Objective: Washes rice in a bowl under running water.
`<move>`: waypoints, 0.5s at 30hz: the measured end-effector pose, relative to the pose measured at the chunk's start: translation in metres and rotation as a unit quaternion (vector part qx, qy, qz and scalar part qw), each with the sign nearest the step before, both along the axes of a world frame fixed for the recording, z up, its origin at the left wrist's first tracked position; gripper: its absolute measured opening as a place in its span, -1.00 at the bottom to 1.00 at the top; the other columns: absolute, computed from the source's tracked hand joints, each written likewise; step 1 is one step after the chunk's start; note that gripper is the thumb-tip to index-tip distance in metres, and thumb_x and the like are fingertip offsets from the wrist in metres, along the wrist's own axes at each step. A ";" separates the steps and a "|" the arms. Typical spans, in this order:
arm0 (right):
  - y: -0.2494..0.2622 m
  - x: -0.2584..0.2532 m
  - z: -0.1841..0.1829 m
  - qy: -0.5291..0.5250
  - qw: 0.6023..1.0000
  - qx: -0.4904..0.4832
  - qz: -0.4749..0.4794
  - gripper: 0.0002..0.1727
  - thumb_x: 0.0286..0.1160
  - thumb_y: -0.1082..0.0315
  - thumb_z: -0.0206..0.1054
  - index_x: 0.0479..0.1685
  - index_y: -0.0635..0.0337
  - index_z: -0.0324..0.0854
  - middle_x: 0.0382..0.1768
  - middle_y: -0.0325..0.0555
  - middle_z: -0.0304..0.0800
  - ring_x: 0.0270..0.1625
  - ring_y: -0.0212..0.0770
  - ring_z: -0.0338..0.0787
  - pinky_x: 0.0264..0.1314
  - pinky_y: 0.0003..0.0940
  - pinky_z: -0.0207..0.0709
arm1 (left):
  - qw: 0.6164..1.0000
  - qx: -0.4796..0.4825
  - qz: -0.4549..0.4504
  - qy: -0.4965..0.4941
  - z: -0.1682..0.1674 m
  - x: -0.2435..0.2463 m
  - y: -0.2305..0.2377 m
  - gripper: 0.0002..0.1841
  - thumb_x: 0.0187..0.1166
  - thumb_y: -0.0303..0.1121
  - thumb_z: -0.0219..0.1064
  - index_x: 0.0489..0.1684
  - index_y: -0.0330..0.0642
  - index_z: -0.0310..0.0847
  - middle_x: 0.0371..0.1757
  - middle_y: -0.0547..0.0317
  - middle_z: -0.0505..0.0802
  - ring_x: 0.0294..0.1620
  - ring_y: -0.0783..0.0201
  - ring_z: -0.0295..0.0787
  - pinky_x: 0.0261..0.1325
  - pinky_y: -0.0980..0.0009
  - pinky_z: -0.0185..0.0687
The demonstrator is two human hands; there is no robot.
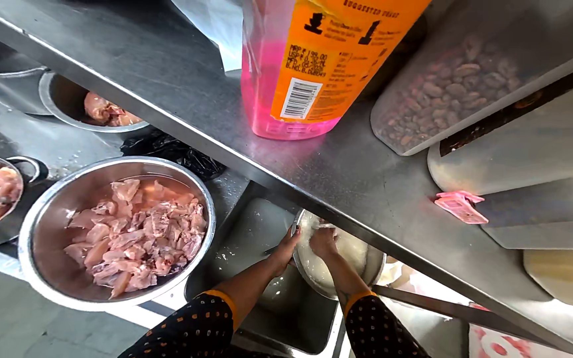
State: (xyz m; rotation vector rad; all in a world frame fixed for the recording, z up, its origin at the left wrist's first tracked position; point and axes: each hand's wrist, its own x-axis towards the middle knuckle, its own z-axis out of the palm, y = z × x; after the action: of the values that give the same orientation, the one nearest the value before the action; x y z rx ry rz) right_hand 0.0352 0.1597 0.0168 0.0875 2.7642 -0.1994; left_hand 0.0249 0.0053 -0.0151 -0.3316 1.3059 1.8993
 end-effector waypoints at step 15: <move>0.082 0.060 0.009 0.097 0.680 -0.425 -0.589 -0.46 0.60 0.36 0.31 0.58 0.20 0.38 0.44 0.23 0.50 0.38 0.14 0.57 0.18 0.30 0.55 | 0.999 -0.006 0.016 -0.027 -0.002 -0.001 0.004 -0.38 0.82 0.19 -0.13 0.86 0.33 -0.01 0.54 -0.22 0.57 0.29 -0.13 0.68 0.11 -0.06 0.66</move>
State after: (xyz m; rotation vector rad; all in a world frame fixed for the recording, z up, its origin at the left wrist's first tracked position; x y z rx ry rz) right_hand 0.0950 0.2417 0.0256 1.6134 1.9974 -1.8055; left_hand 0.0234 0.0096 -0.0168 -0.4098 1.2831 1.8965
